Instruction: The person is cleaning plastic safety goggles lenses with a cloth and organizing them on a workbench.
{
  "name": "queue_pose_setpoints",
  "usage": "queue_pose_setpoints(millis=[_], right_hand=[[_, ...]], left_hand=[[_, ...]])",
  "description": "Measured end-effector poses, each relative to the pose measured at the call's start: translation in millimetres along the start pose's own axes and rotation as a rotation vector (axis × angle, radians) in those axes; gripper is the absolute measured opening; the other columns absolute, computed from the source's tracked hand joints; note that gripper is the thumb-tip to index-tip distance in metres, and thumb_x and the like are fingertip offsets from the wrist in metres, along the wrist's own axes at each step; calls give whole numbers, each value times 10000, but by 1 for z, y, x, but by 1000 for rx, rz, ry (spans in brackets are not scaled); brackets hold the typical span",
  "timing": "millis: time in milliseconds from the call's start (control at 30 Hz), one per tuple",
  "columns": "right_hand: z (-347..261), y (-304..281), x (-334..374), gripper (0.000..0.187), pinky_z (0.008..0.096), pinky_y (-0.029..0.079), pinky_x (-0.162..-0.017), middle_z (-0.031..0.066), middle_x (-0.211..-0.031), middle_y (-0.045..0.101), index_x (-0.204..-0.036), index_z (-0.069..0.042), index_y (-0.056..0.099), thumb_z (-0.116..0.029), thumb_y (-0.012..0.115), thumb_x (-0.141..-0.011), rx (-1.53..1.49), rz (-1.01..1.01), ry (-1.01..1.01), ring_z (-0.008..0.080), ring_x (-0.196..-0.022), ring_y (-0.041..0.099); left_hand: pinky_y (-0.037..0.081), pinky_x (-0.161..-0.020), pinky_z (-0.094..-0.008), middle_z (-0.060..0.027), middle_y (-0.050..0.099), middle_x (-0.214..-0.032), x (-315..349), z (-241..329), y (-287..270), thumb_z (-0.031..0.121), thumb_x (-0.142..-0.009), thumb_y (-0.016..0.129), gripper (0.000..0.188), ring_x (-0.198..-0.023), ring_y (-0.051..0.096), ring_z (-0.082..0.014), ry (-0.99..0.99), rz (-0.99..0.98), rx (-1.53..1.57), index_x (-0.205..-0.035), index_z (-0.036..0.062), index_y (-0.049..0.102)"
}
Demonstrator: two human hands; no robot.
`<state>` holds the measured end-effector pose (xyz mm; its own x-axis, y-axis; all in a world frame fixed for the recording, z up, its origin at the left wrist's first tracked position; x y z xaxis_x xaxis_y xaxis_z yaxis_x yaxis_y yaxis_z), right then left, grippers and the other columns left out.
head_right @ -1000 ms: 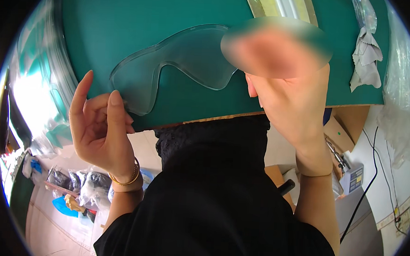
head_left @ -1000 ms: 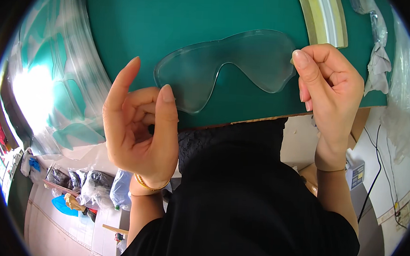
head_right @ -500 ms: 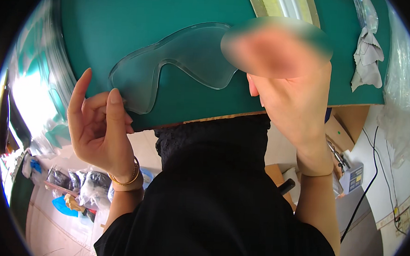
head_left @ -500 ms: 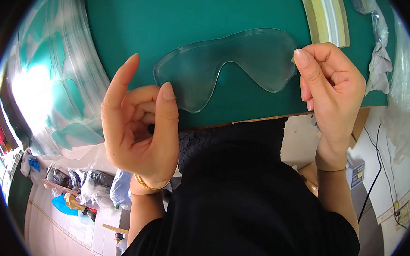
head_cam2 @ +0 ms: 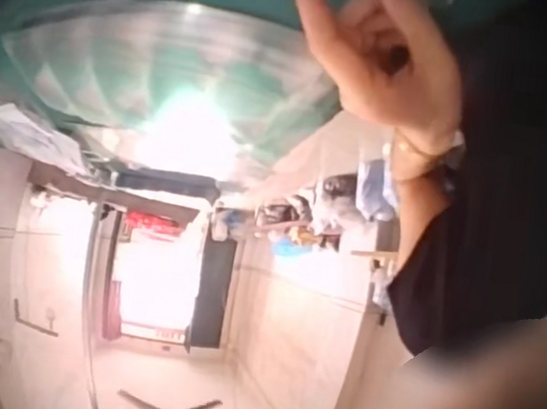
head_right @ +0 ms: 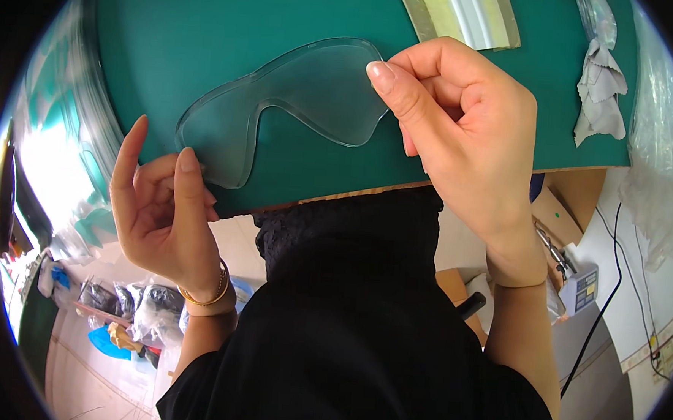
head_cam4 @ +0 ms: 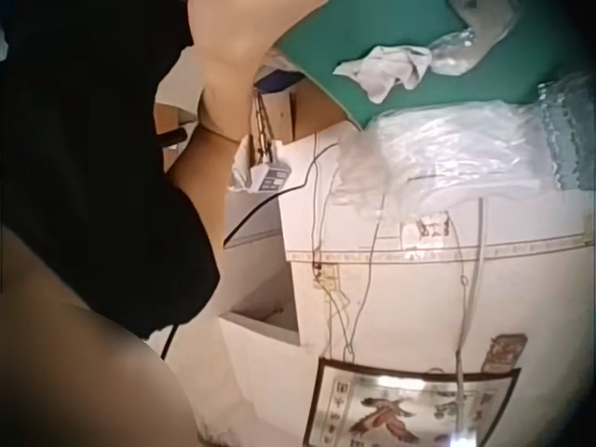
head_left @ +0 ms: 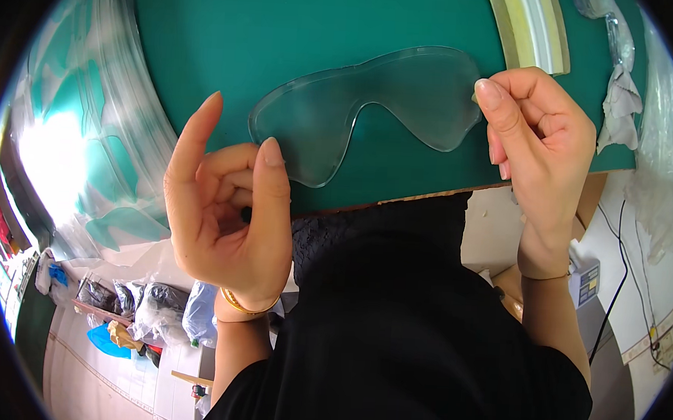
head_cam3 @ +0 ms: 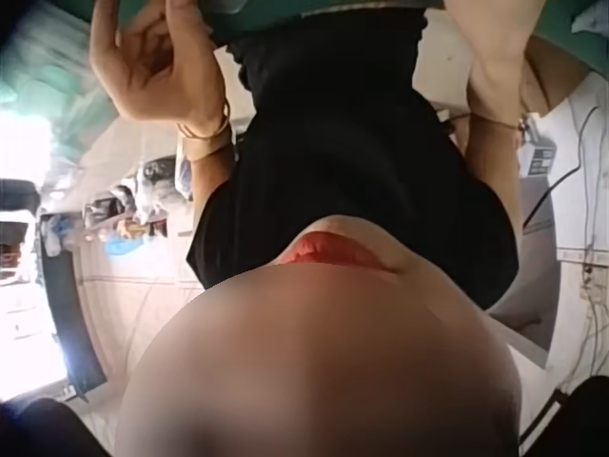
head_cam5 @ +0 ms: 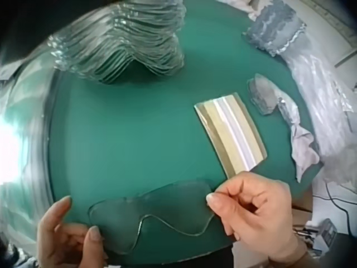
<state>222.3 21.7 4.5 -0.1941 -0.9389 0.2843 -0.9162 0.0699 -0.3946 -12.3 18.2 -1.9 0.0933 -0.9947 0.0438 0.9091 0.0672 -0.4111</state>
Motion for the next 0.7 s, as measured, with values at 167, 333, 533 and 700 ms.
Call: queue_pose_setpoints(millis=[167, 333, 533, 700], right_hand=[[1, 1, 0, 202, 171, 266, -419, -39, -549, 505, -889, -9, 657, -198, 688, -953, 17, -4, -16, 3, -457, 414], [-2, -6, 2, 179, 168, 315, -455, -38, -630, 554, -882, -24, 654, -185, 713, -935, 154, -1, -81, 9, -514, 471], [-25, -29, -25, 412, 278, 451, -635, 89, -839, 600, -1040, 16, 585, -225, 815, -798, 679, 362, -226, 156, -715, 584], [-41, -36, -41, 483, 372, 497, -762, 222, -939, 649, -1085, 54, 577, -255, 804, -792, 697, 282, 76, 304, -833, 646]], left_hand=[[429, -529, -127, -55, 671, -804, 0, -1, 1, -104, -873, 671, 487, -594, 549, -14, -16, 10, -1, -1333, -71, 514], [425, -532, -126, -52, 669, -803, 1, -2, 0, -98, -875, 674, 487, -595, 547, -15, -12, 16, -1, -1334, -73, 512], [395, -523, -127, -40, 657, -788, 1, 0, 4, -75, -877, 683, 471, -587, 532, -10, -44, 44, 16, -1321, -57, 527], [377, -517, -125, -30, 646, -778, 1, 0, 7, -79, -869, 688, 479, -580, 518, -7, -25, 45, 73, -1322, -39, 536]])
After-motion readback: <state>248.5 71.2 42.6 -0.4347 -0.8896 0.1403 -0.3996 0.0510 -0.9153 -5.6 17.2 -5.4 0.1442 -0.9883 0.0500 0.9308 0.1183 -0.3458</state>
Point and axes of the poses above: each hand's wrist, its own x-axis away from the middle knuckle, its own y-axis out of the palm, z = x × y, the point moved 2 cm from there along -x, towards the middle knuckle
